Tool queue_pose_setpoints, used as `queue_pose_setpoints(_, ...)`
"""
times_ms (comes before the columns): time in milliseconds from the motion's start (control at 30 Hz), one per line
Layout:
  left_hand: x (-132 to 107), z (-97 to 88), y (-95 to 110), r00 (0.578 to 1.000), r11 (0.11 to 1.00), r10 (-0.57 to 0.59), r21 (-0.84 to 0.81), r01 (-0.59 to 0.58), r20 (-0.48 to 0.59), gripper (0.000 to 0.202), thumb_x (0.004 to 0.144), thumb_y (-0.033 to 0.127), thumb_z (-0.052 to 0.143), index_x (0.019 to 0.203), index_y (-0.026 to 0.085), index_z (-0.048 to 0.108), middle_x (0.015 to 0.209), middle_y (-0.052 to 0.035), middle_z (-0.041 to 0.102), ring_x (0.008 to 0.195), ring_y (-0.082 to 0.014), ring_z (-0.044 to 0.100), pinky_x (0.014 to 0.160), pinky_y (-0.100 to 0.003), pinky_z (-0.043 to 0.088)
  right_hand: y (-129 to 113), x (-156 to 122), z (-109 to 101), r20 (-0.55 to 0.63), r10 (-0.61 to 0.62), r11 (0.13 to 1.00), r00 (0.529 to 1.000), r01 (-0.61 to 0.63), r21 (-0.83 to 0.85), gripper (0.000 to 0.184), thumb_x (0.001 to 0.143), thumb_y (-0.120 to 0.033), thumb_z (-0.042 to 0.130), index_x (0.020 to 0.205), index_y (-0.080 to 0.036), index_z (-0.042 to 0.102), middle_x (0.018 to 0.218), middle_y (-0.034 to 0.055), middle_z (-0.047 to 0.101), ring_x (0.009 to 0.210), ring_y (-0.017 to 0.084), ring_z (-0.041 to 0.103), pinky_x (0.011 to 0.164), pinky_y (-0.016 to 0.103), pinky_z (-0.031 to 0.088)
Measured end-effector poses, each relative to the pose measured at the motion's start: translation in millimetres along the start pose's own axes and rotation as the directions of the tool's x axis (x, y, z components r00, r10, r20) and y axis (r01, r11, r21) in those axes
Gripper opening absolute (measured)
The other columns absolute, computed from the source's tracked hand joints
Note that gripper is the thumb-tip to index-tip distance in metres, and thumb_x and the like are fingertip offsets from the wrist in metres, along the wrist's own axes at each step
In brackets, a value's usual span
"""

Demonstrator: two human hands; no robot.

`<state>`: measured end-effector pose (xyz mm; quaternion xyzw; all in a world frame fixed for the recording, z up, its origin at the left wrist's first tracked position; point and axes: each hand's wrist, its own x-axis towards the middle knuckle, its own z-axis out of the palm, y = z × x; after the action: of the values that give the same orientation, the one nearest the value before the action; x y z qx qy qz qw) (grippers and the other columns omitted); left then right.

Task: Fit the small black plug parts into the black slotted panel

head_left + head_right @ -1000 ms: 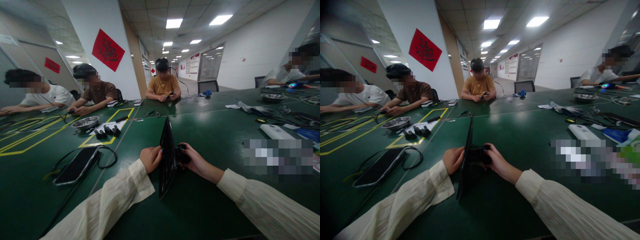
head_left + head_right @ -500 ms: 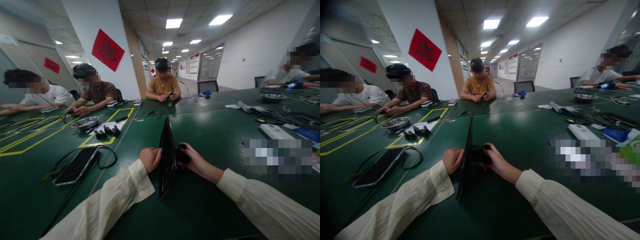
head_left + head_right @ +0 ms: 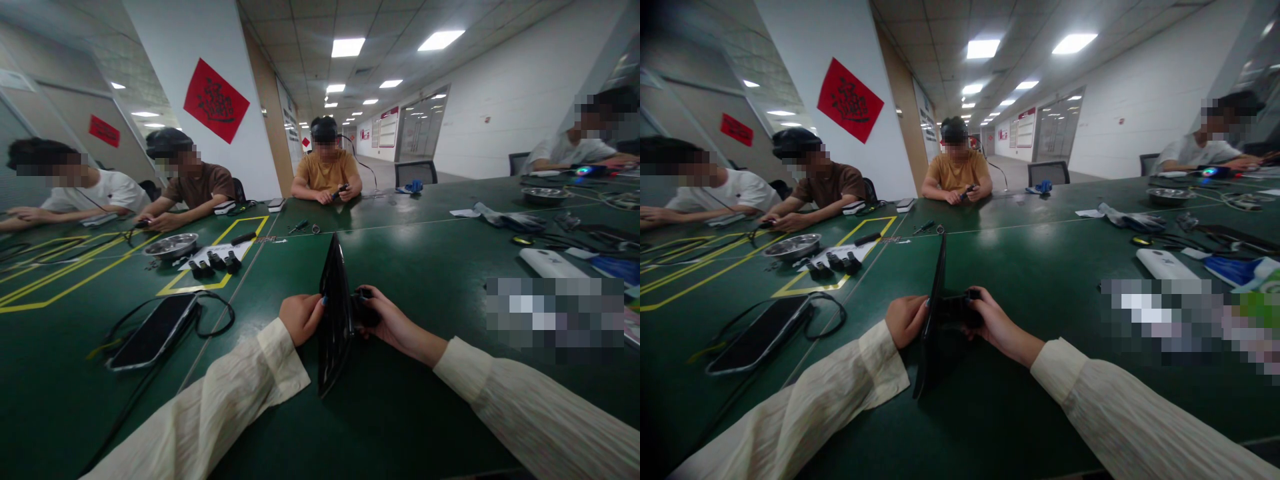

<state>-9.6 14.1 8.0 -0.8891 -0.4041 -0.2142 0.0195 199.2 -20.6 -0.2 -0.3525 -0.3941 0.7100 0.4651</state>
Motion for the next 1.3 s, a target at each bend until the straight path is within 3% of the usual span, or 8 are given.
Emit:
queue_pose_setpoints(733,-0.8,-1.6,0.7,0.997,1.000,-0.023,-0.020,0.024,0.079,0.048,0.092,0.038,0.012,0.072,0.019,0.050,0.060,-0.0037,0.054,0.053,-0.0153,0.051,0.054,-0.026,0.034,-1.2,-1.5,1.2,0.008,-0.001,1.000,1.000,0.001,-0.013,0.037,0.073,-0.032,0.052,0.106,-0.026,0.035,0.073,-0.0017,0.056,0.048,0.012,0.054,0.041,0.023,0.036)
queue_pose_setpoints(1300,-0.4,-0.3,1.1,0.998,1.000,-0.002,-0.006,0.002,0.063,0.045,0.092,0.037,0.014,0.071,0.019,0.049,0.057,-0.0027,0.051,0.052,-0.0145,0.049,0.053,-0.026,0.031,-2.1,-1.7,1.2,0.007,0.005,1.000,1.000,-0.005,-0.022,0.032,0.075,-0.028,0.047,0.105,-0.025,0.035,0.076,-0.0004,0.055,0.049,0.013,0.053,0.043,0.024,0.036)
